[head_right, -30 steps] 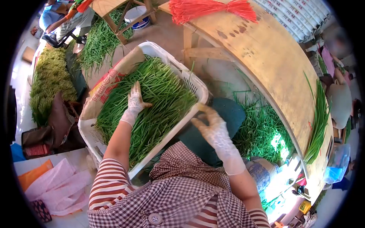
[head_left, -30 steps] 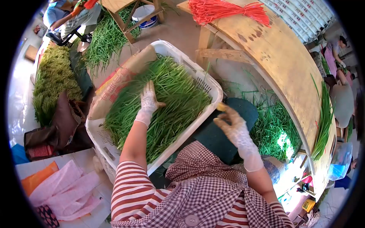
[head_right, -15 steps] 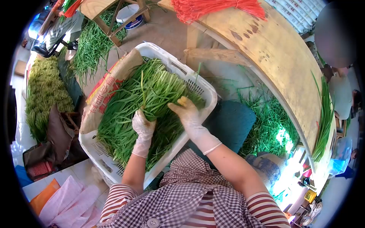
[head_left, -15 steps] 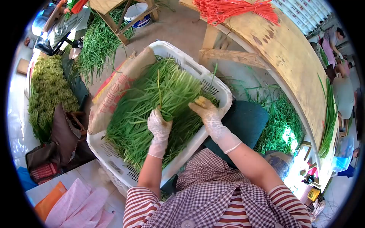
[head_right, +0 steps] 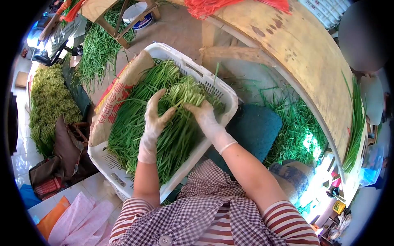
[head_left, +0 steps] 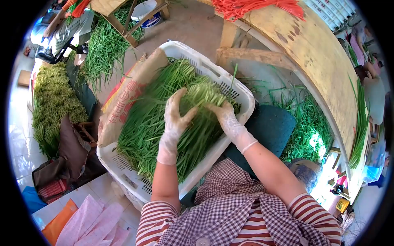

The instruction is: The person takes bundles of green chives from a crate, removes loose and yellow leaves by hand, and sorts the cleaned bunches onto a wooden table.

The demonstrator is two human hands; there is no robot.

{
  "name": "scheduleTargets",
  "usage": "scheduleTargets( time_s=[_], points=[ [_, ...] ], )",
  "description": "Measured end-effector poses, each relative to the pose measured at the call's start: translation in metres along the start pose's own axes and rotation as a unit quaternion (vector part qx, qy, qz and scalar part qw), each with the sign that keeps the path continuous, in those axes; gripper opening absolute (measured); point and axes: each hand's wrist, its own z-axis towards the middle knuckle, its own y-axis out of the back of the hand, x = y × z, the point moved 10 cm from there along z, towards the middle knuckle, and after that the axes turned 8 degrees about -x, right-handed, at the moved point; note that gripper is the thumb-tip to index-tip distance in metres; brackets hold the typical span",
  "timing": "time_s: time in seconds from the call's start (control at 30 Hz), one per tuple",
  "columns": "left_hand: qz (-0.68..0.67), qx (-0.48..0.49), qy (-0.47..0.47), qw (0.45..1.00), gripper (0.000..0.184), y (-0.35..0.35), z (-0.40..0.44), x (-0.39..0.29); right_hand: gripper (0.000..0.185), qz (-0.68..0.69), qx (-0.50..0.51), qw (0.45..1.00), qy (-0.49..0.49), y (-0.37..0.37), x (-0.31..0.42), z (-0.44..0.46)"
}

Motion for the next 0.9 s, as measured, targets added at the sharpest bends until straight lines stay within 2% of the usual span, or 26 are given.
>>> scheduleTargets(
  time_s=[0.07,0.1,0.2,0.23,0.33,0.37,0.4,0.47,0.5,0.53,0.57,0.6,0.67,0.7,0.73,0.8,0.83,0.9],
  points=[
    [-0.045,0.093,0.093,0.990,0.066,-0.040,-0.004,0.058,0.049,0.070,0.054,0.996,0.002,-0.008,0.017,-0.018],
    [-0.134,0.139,0.172,0.966,0.063,-0.057,-0.007,0.072,0.053,0.024,0.053,0.998,0.021,-0.008,0.019,-0.015],
    [-0.147,0.173,0.195,0.954,0.056,-0.084,-0.012,0.077,0.057,-0.012,-0.027,0.998,-0.058,0.001,0.003,0.001],
    [-0.088,0.129,0.187,0.970,0.050,-0.079,-0.006,0.077,0.053,-0.004,-0.055,0.989,-0.140,0.007,-0.011,0.007],
    [0.055,-0.008,0.162,0.985,0.051,-0.059,0.009,0.109,0.047,0.135,-0.021,0.987,-0.087,-0.003,-0.001,-0.009],
    [0.083,-0.038,0.142,0.986,0.055,-0.054,0.010,0.117,0.043,0.138,-0.020,0.990,-0.020,-0.002,0.011,-0.018],
    [0.153,-0.042,0.129,0.979,0.058,-0.051,0.011,0.118,0.043,0.099,-0.038,0.994,-0.005,0.003,0.011,-0.020],
    [0.259,-0.131,0.004,0.957,0.059,-0.028,0.024,0.067,0.044,0.026,-0.078,0.996,0.028,0.014,0.013,-0.020],
    [0.204,-0.131,-0.044,0.969,0.059,-0.021,0.028,0.037,0.045,0.066,-0.060,0.996,-0.031,0.016,0.003,-0.015],
    [0.148,-0.128,-0.091,0.976,0.059,-0.015,0.028,0.014,0.045,0.080,-0.046,0.996,-0.021,0.014,0.003,-0.012],
    [0.069,-0.104,-0.139,0.982,0.050,-0.021,0.025,0.008,0.045,0.092,-0.032,0.995,-0.011,0.014,0.002,-0.009],
    [0.037,-0.055,-0.114,0.991,0.036,-0.030,0.023,0.008,0.045,0.103,-0.019,0.995,-0.001,0.014,0.000,-0.005],
    [-0.019,0.003,-0.042,0.999,0.024,-0.045,0.015,0.018,0.047,0.060,-0.003,0.998,-0.020,0.014,-0.013,0.004],
    [-0.005,-0.046,-0.052,0.998,0.018,-0.039,0.011,0.009,0.046,0.035,-0.001,0.999,-0.036,0.014,-0.016,0.005],
    [0.011,-0.096,-0.091,0.991,0.024,-0.028,0.009,-0.013,0.046,0.010,0.001,0.999,-0.051,0.013,-0.020,0.007],
    [-0.134,-0.156,-0.048,0.977,0.023,-0.014,0.005,-0.031,0.048,0.030,-0.002,1.000,0.005,0.013,-0.016,0.009],
    [-0.245,-0.088,0.026,0.965,0.025,-0.030,0.007,-0.017,0.049,0.039,-0.004,0.999,0.032,0.014,-0.018,0.009],
    [-0.450,0.046,0.171,0.876,0.035,-0.076,0.000,0.008,0.042,-0.090,-0.068,0.988,0.106,0.021,-0.025,0.002]
  ],
)
